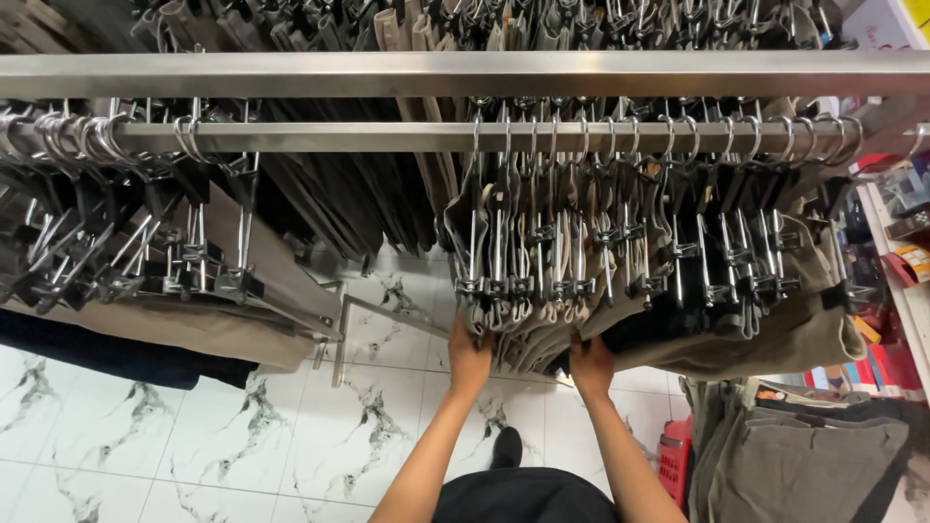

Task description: The person removes a pair of pants from a hanger on a clothing rack, folds the pants by hand, and then places them onto a new hanger.

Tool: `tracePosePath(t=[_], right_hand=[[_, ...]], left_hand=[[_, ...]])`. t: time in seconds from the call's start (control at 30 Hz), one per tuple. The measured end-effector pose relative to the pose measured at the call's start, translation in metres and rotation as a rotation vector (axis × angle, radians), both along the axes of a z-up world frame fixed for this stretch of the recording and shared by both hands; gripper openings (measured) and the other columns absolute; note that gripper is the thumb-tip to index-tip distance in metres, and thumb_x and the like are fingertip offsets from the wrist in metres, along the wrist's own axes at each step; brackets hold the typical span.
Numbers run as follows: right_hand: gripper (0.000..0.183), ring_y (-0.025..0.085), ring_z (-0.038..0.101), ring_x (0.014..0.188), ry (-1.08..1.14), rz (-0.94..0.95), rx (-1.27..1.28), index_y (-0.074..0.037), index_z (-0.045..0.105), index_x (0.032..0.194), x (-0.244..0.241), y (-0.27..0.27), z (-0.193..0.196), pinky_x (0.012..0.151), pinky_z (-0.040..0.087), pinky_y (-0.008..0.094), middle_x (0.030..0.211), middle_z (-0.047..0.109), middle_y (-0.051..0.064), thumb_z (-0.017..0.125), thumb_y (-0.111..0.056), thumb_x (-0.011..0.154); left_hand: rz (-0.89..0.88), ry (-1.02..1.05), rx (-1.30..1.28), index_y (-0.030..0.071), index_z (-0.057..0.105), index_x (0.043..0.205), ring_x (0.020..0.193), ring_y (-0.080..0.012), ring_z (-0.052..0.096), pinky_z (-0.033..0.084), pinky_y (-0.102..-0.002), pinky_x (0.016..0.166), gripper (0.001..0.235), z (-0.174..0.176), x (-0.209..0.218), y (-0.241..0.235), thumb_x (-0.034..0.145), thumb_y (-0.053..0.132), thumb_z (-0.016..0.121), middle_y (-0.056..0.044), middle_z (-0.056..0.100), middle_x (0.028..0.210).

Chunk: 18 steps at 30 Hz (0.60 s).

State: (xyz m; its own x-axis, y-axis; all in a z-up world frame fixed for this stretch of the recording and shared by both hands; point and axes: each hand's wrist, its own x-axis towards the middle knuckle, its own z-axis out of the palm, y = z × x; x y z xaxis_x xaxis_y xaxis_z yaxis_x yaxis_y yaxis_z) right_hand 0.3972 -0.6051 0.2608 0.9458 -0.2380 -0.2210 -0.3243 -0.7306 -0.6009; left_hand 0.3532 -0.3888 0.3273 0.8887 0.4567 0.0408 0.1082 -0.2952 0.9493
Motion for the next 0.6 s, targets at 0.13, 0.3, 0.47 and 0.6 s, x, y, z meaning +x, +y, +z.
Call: tracePosePath(t=[0.13,0.3,0.47,0.6], right_hand=[[0.051,0.042,0.067,0.119,-0.003,0.023,-0.003,-0.008,0.065,0.131,-0.002,0.002,0.014,0.103,0.053,0.054,0.122,0.072,0.025,0.046,-0.05,0.108],[0.038,0.038,0.07,0.115,0.082,0.115,0.03,-0.013,0.063,0.123,0.001,-0.009,-0.034,0.101,0.054,0.052,0.114,0.075,0.019,0.055,-0.045,0.104],[0.044,0.039,0.066,0.124,0.415,0.499,-0.055,-0.018,0.065,0.13,-0.036,-0.009,-0.08,0.107,0.051,0.052,0.122,0.076,0.015,0.057,-0.045,0.096],[0.026,0.019,0.071,0.098,0.757,0.568,0.293,-0.013,0.072,0.112,-0.066,0.021,-0.101,0.08,0.061,0.032,0.11,0.074,0.009,0.056,-0.029,0.098]], left_hand=[[-0.019,0.031,0.001,0.008,0.05,0.144,0.125,-0.0423,0.058,0.058,-0.054,0.097,0.048,-0.024,-0.005,0.005,0.098,0.008,0.066,-0.019,0.061,0.13],[-0.126,0.171,-0.034,0.007,0.057,0.133,0.118,-0.0399,0.065,0.061,-0.05,0.092,0.031,-0.039,-0.015,0.015,0.102,0.011,0.058,-0.019,0.068,0.121],[-0.39,0.394,-0.007,0.0,0.049,0.147,0.138,-0.0409,0.05,0.047,-0.053,0.11,0.05,0.018,-0.046,0.039,0.105,0.028,0.057,-0.025,0.055,0.144],[-0.562,0.509,-0.024,0.016,0.048,0.153,0.137,-0.0277,0.054,0.046,-0.046,0.109,0.056,-0.091,-0.089,0.104,0.104,0.043,0.047,-0.007,0.056,0.15]])
